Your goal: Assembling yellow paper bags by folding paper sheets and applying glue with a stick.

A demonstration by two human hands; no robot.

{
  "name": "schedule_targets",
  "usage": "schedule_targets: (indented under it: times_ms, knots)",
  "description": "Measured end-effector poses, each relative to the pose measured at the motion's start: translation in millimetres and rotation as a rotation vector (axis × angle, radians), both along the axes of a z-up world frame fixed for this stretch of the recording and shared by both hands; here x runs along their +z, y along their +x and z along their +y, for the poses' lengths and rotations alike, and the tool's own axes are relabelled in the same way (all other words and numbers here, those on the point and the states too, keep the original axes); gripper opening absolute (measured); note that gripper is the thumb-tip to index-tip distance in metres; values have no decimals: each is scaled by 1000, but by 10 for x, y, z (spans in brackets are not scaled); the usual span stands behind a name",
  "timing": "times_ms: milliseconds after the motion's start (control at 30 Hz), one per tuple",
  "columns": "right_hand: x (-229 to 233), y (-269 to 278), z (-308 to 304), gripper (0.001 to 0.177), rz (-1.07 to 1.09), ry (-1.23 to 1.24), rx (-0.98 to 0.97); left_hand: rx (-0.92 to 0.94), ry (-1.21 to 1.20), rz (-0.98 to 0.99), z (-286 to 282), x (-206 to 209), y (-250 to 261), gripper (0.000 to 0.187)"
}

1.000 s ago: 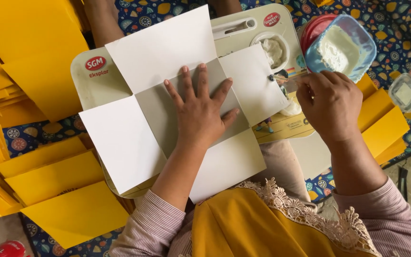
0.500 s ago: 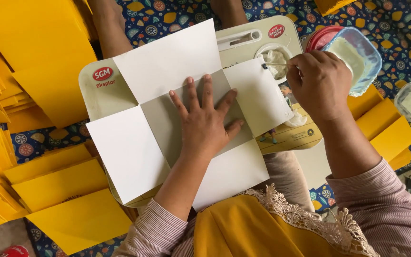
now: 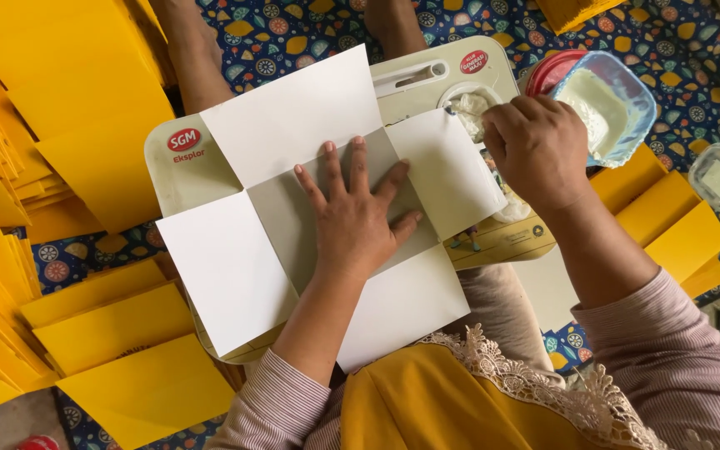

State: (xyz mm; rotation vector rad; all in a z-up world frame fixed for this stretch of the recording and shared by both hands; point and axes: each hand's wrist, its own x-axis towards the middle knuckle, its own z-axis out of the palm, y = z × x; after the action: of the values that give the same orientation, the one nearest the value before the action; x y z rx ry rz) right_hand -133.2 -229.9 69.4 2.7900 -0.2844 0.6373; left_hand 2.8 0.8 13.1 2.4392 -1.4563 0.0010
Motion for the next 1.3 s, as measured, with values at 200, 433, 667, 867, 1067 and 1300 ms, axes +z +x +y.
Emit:
schedule_targets:
  times_ms: [200, 433, 667, 867, 1067, 1300]
  knots:
    - [237, -297, 258, 18, 77, -34, 14, -4, 42, 17, 3, 31, 11, 69]
    - [550, -849, 606, 7, 204, 0, -90, 46, -9, -31, -22, -35, -42, 68]
    - [692, -1105, 668, 5, 104, 201, -168, 38, 29, -31, -39, -38, -36, 69]
    - [527, -951, 654, 3, 112, 178, -166, 40, -10, -45, -34, -29, -34, 69]
    - [314, -643, 489, 3, 32, 126, -132, 33, -54, -39, -12, -19, -40, 68]
    - [-23, -184, 71, 9, -113, 107, -34, 5, 18, -34, -5, -29, -5, 66]
